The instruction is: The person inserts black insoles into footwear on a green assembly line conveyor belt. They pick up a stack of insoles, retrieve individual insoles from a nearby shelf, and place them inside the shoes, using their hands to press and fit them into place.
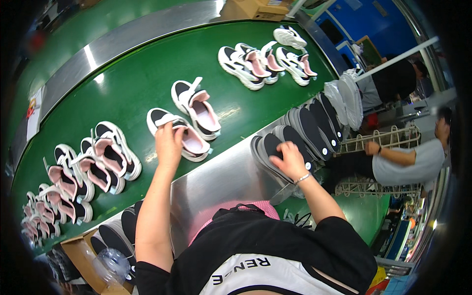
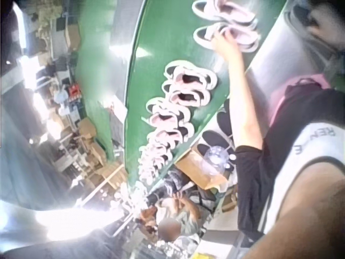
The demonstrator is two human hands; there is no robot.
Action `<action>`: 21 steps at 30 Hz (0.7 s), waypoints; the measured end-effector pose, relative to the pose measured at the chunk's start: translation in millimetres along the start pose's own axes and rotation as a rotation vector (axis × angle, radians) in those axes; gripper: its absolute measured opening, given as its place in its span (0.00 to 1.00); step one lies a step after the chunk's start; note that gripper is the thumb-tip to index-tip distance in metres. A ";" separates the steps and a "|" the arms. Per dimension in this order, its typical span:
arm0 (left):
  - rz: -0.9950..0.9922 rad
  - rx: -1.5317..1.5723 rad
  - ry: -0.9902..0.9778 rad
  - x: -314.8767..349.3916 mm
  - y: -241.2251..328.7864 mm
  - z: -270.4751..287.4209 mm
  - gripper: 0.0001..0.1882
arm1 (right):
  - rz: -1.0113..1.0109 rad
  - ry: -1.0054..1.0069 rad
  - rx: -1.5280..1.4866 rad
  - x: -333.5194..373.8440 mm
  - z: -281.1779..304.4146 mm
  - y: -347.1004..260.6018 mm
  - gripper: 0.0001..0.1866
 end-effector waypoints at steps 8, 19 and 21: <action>0.207 0.069 -0.102 -17.6 -30.0 13.9 0.17 | -0.015 -0.015 0.066 27.3 -10.9 14.3 0.19; 0.463 0.657 -0.146 -4.2 -71.0 -6.6 0.11 | 0.742 0.000 0.276 -17.5 20.7 -188.9 0.03; 0.468 0.637 -0.142 -1.8 -64.5 -4.2 0.11 | 0.869 -0.009 0.476 -36.4 -5.8 -215.2 0.02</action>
Point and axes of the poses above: each hand's wrist, its own x-axis away from the middle knuckle, its own z-axis out of the back of the hand, y = z × x, the point moved 7 cm from there along -x, towards the middle knuckle, and after that the axes turned 8 degrees about -y, right-handed, at the moved point
